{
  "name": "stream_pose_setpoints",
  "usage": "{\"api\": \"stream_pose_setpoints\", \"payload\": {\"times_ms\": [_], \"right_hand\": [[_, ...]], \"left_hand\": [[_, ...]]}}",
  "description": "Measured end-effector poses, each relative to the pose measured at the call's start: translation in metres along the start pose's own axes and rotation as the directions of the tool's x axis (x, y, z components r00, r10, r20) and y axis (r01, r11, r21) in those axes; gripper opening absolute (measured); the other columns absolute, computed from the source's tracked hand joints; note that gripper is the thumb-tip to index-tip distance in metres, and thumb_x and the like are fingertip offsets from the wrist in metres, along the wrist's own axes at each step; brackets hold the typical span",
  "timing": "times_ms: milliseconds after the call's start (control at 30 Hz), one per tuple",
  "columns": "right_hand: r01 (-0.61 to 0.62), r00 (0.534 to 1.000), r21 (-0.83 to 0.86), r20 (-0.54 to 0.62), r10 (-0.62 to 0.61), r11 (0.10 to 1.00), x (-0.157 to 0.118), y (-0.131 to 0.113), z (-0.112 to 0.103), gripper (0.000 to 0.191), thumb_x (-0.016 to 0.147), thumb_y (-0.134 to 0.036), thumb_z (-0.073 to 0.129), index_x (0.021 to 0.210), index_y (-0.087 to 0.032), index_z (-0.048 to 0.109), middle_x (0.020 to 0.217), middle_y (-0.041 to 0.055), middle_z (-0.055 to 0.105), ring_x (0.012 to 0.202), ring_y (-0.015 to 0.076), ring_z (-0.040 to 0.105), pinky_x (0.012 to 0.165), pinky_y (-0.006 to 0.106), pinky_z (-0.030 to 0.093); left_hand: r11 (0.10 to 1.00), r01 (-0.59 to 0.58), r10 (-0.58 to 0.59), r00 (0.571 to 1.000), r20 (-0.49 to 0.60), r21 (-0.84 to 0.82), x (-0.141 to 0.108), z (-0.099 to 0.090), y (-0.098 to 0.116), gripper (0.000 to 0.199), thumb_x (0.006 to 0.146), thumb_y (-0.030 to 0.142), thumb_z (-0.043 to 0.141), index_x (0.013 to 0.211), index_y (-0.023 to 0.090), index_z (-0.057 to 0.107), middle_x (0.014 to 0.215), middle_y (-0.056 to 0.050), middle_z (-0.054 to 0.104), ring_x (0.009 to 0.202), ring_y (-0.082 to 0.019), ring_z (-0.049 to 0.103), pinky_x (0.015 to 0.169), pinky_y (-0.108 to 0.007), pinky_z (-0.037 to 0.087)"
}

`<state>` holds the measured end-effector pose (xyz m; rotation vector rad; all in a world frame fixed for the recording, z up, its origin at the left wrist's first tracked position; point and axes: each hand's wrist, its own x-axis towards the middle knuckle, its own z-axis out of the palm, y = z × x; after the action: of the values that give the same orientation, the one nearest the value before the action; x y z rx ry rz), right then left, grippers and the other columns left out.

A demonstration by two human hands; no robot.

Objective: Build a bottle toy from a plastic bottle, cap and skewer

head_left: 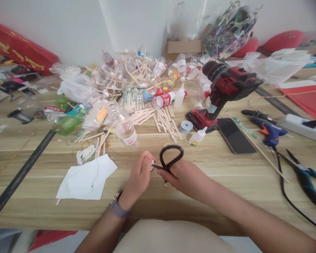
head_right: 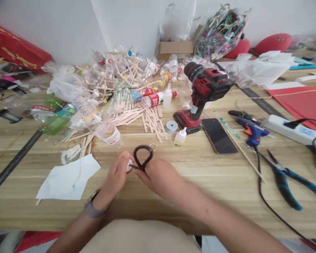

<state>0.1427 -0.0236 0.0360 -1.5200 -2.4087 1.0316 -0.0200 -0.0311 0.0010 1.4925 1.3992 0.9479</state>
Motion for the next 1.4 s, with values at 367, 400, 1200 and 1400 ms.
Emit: {"api": "stream_pose_setpoints", "payload": {"times_ms": [367,400,1200,1400], "right_hand": [[-0.497,0.851,0.822,0.525,-0.029,0.279,0.003,0.003,0.01,0.048,0.09,-0.05,0.047,0.063,-0.014,0.064,0.04,-0.0031,0.055,0.03,0.0072,0.049,0.035,0.018,0.033],[-0.505,0.846,0.821,0.531,-0.033,0.266,0.003,0.003,0.011,0.049,0.091,-0.05,0.045,0.063,-0.014,0.063,0.039,-0.0033,0.054,0.03,0.0074,0.048,0.035,0.019,0.033],[-0.462,0.864,0.832,0.5,-0.055,0.308,0.002,0.006,0.014,0.049,0.085,-0.053,0.053,0.061,-0.013,0.065,0.039,-0.0025,0.057,0.028,0.0073,0.051,0.032,0.017,0.034],[-0.546,0.819,0.821,0.565,-0.099,0.169,0.004,0.009,0.017,0.047,0.084,-0.052,0.053,0.06,-0.013,0.065,0.035,-0.0025,0.055,0.024,0.0079,0.047,0.028,0.017,0.033]], "left_hand": [[0.978,-0.176,0.19,0.975,-0.119,0.116,-0.009,-0.001,-0.005,0.025,0.097,0.031,0.029,0.093,0.021,0.051,0.085,-0.004,0.057,0.081,-0.018,0.054,0.079,-0.03,0.044],[0.98,-0.168,0.181,0.975,-0.127,0.102,-0.009,0.0,-0.004,0.024,0.097,0.031,0.029,0.095,0.021,0.051,0.086,-0.004,0.057,0.081,-0.018,0.054,0.079,-0.03,0.044],[0.966,-0.241,0.251,0.961,-0.112,0.098,-0.005,-0.003,-0.012,0.023,0.096,0.029,0.034,0.087,0.021,0.054,0.077,0.0,0.057,0.07,-0.015,0.054,0.069,-0.027,0.045],[0.951,-0.299,0.308,0.943,-0.123,0.082,-0.01,-0.003,-0.015,0.016,0.096,0.026,0.037,0.096,0.021,0.053,0.086,-0.002,0.059,0.083,-0.016,0.057,0.079,-0.027,0.045]]}}
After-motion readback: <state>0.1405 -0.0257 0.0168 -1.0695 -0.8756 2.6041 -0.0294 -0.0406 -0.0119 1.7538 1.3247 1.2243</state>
